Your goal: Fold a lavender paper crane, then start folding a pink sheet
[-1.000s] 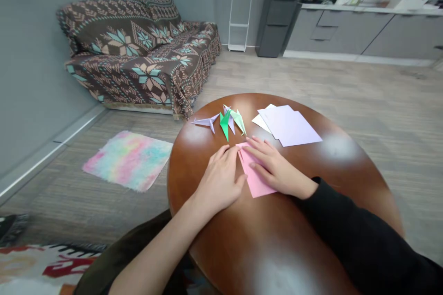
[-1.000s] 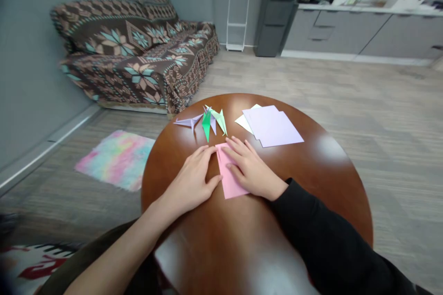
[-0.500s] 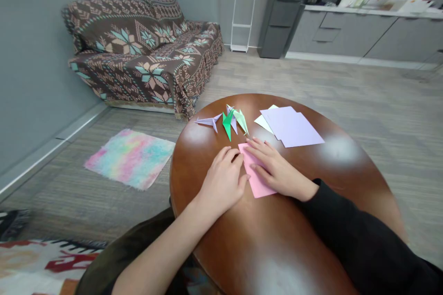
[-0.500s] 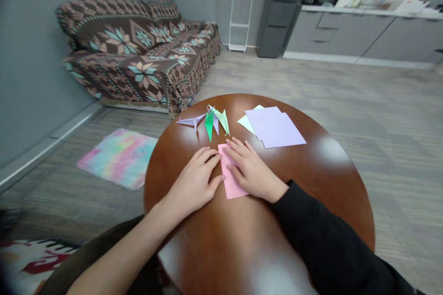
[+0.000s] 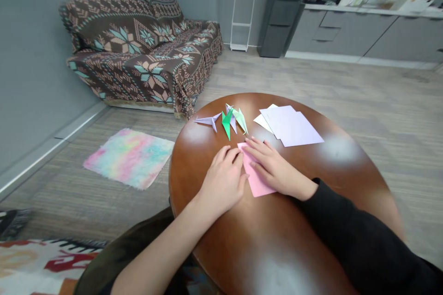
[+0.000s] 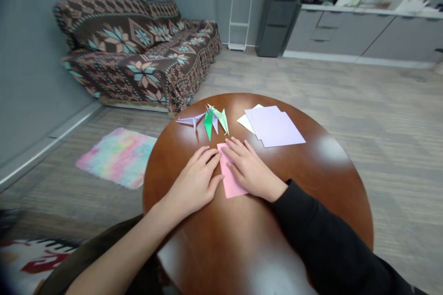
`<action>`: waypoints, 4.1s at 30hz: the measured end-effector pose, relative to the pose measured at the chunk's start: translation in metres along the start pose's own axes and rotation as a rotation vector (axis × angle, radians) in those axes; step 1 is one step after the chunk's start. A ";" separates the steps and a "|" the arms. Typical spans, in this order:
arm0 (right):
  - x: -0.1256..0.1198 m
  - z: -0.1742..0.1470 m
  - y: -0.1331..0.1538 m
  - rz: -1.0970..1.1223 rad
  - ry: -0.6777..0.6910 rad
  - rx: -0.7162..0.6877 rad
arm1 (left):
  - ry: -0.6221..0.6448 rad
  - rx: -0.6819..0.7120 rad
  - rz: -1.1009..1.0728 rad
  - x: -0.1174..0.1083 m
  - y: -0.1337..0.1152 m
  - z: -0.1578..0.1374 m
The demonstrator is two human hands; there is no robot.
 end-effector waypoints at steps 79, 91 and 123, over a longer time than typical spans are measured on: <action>-0.001 -0.002 0.005 -0.018 -0.012 -0.069 | -0.020 0.053 -0.016 -0.002 0.000 0.001; -0.007 -0.007 0.004 -0.066 0.034 -0.052 | -0.014 0.022 -0.018 -0.001 0.001 0.001; -0.006 -0.009 0.003 -0.095 0.031 -0.019 | -0.031 0.025 -0.023 0.001 0.002 0.001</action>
Point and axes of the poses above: each hand's wrist, its own z-axis towards the middle knuckle, its own x-axis out of the palm, y = z × x, the point moved 1 cm from there along z, towards the middle knuckle, and after that the axes turned 12 degrees about x, right-handed, at the moved point
